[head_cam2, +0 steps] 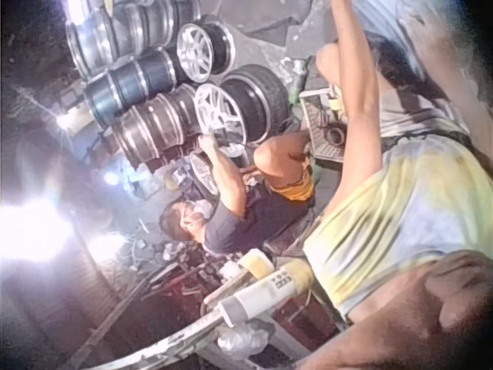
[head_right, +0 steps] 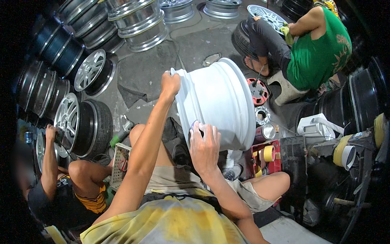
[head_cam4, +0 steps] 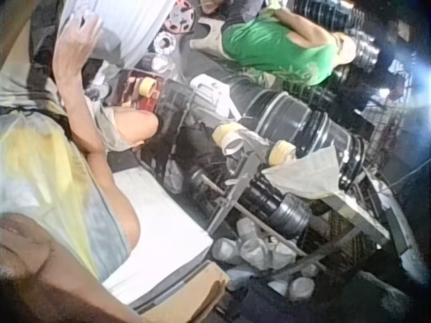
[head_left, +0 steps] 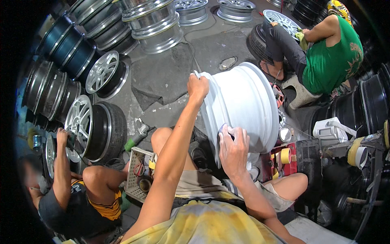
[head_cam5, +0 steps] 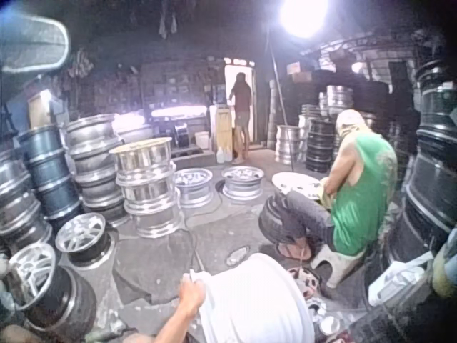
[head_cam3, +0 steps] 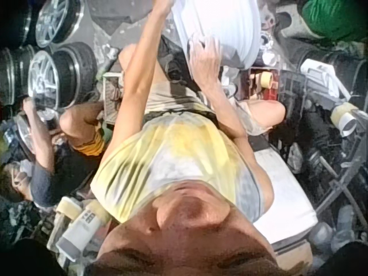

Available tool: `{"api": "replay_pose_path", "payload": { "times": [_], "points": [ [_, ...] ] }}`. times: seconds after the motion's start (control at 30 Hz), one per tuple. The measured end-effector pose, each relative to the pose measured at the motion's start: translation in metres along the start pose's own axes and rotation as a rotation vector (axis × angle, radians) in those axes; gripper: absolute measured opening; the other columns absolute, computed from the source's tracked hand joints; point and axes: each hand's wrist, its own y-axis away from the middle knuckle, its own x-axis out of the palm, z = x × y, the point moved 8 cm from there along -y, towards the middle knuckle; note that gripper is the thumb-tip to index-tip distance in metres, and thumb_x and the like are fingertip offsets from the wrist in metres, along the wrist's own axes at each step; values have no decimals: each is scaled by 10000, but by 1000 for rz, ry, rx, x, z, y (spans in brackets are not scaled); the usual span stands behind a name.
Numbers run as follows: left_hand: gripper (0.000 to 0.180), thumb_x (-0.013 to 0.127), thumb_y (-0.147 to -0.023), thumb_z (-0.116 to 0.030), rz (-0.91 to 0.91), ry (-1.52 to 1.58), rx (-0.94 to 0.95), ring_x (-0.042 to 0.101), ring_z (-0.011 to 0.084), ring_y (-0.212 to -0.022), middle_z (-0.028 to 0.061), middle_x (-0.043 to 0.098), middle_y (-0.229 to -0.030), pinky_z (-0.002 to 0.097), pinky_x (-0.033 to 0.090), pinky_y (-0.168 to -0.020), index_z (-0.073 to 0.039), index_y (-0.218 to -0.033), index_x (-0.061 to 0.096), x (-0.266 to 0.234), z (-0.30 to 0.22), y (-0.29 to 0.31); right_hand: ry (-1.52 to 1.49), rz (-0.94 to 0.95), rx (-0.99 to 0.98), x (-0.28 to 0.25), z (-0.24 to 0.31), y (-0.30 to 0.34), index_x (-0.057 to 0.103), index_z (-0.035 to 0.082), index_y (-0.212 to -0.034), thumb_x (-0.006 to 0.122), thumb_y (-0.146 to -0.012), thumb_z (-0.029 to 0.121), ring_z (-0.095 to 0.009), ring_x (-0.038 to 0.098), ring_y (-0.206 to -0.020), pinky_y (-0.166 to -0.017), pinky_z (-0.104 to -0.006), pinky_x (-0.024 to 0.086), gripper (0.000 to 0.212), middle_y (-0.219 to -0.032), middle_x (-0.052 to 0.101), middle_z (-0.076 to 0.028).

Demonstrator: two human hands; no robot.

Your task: The person scrubs a white wheel rim with a purple abrasive pad, rotating it to clean the outer barrel and inner face. The person then flips the rim and scrubs the inner spokes and backside. The person works while sitting on the floor in a workshop filled with other rims.

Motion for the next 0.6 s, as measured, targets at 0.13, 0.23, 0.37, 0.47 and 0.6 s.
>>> {"api": "replay_pose_path", "payload": {
  "times": [0.13, 0.23, 0.37, 0.47, 0.6],
  "points": [
    [457, 534, -898, -202, 51, 21, 11, 612, 500, -1196, 373, 636, -1230, 511, 459, -1058, 137, -1198, 597, 4, -2, 0, 11, -21, -73, 5, -3, -21, 683, -14, -1179, 659, -912, 81, -294, 560, -935, -812, -430, 454, 284, -1002, 583, -112],
    [468, 536, -900, -203, 29, 7, 19, 611, 498, -1200, 370, 634, -1238, 507, 458, -1063, 136, -1218, 587, -1, -3, -3, -2, 23, -113, 4, -1, -1, 687, -1, -1203, 660, -911, 83, -284, 558, -942, -817, -427, 452, 305, -1012, 583, -102],
    [473, 533, -904, -206, 55, 26, -14, 605, 495, -1212, 363, 634, -1243, 499, 449, -1074, 134, -1229, 582, 5, 1, 5, -56, 10, -74, 5, -5, -12, 705, 9, -1200, 670, -919, 81, -312, 549, -905, -810, -445, 445, 292, -981, 587, -125],
    [469, 531, -909, -211, 48, 21, 22, 599, 497, -1219, 364, 632, -1249, 498, 445, -1078, 135, -1222, 580, 3, 1, -2, -82, -32, -66, 6, -6, -26, 716, 19, -1203, 683, -920, 107, -312, 564, -916, -811, -438, 448, 298, -988, 596, -133],
    [465, 526, -915, -223, 33, 20, 28, 604, 507, -1205, 372, 632, -1240, 505, 458, -1059, 141, -1200, 582, 3, -3, 5, -119, -94, -57, 0, -15, 19, 721, -4, -1176, 695, -928, 127, -312, 592, -911, -790, -425, 454, 282, -996, 611, -141]
  ]
}}
